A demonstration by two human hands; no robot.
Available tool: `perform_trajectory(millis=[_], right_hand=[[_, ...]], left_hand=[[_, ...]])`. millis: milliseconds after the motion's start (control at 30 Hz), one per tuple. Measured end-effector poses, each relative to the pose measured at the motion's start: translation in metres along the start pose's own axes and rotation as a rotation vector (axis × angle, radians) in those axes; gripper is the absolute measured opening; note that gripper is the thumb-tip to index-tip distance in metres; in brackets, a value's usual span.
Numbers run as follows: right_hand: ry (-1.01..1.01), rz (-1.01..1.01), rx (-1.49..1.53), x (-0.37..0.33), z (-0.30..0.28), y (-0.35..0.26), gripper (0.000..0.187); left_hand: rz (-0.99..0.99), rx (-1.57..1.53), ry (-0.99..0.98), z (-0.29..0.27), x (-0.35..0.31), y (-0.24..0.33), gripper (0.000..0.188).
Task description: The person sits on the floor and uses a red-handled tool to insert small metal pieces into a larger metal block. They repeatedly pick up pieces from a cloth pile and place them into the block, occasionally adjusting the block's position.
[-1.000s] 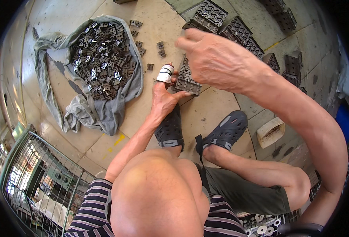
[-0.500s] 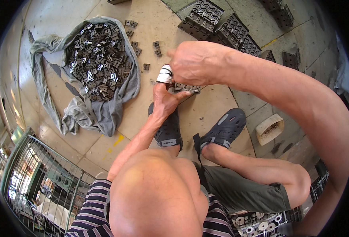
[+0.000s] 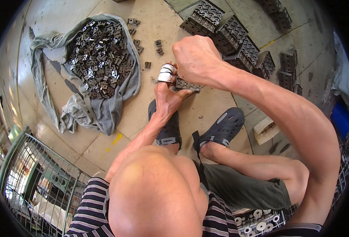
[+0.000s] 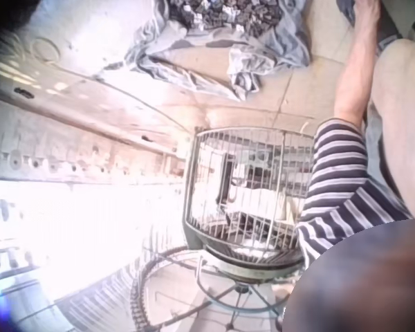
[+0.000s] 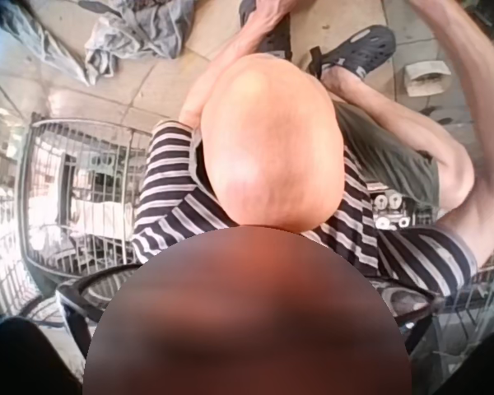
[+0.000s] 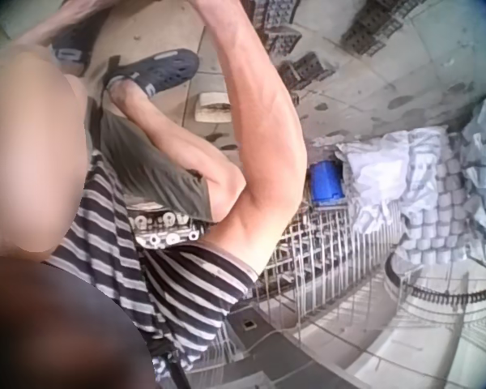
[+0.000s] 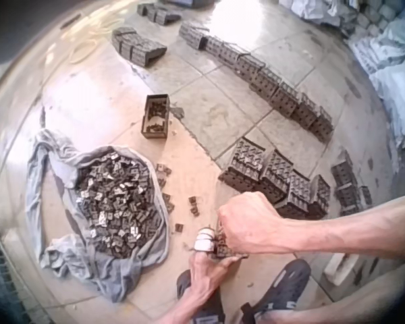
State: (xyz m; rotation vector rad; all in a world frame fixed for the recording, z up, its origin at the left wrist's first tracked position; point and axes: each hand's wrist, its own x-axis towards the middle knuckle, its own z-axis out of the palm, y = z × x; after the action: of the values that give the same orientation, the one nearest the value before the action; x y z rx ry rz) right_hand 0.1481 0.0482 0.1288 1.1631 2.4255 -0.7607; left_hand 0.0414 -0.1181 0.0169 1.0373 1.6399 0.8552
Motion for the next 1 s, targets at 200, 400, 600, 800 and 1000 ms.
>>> perform_trajectory(millis=[200,400,600,800,1000], right_hand=[[0.12,-0.108,-0.067,-0.009,0.005,0.001,0.015],[0.288,-0.691,-0.301,0.002,-0.038,0.022,0.012],[0.265,-0.303,-0.147,-0.023,-0.069,0.033,0.021],[0.206,-0.04,0.172,-0.061,-0.074,0.057,0.028],[0.143,0.333,0.5,-0.087,-0.013,0.082,0.035]], left_hand=[[-0.007,-0.025,-0.017,-0.001,0.001,0.003,0.079],[-0.125,-0.115,-0.167,-0.007,0.008,0.0,0.07],[-0.062,0.18,0.006,-0.003,0.048,0.02,0.053],[-0.131,0.305,-0.096,-0.008,0.073,0.022,0.047],[-0.113,0.229,-0.063,-0.012,0.071,0.019,0.041]])
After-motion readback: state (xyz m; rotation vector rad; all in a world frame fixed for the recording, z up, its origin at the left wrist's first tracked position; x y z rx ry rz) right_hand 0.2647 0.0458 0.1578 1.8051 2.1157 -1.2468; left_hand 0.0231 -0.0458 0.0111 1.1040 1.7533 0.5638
